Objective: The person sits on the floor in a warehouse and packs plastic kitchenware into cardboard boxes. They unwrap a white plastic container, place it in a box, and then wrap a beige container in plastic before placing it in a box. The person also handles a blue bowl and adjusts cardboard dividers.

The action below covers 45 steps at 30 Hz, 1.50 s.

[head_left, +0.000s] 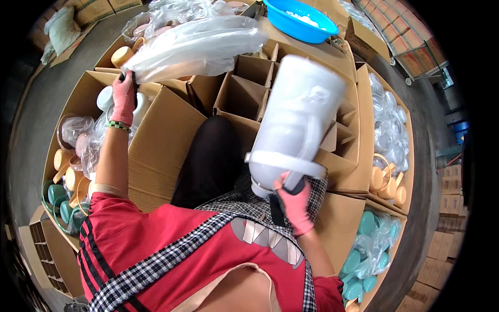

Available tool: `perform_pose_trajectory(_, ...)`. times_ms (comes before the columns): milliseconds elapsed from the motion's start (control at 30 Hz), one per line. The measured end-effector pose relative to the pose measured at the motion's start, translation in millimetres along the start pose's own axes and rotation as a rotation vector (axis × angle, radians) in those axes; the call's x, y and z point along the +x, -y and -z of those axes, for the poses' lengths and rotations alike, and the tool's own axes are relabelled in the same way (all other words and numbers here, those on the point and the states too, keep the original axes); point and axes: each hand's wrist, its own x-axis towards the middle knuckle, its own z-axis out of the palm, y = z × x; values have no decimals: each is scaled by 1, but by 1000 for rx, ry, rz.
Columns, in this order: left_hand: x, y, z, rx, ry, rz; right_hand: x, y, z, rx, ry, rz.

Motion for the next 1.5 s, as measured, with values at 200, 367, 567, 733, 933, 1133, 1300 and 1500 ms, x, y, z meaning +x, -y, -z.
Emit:
perform_pose_trajectory(200, 114, 83, 130, -221, 29, -87, -32, -48, -23, 165, 293, -265)
perform_pose_trajectory(367, 112, 22, 105, -680, -104, 59, -45, -90, -9, -24, 419, -368)
perform_pose_trajectory(567, -14, -37, -24, -658, 192, 546, -27, -35, -19, -191, 666, -492)
perform_pose_trajectory(733, -49, 1, -72, -109, 629, -186, -42, -71, -15, -72, 562, -376)
perform_pose_trajectory(933, 32, 23, -63, 1473, 426, -413, -35, -44, -20, -272, 661, -134)
perform_pose_trajectory(1133, 41, -23, -49, -540, 280, 343, -42, -105, -5, -160, 592, -360)
perform_pose_trajectory(1300, -7, -53, -17, -66, 140, -307, -31, -46, -8, -147, 660, -333)
perform_pose_trajectory(1500, -34, -19, -43, 1657, 818, -615, -23, -9, -17, -251, 651, -195)
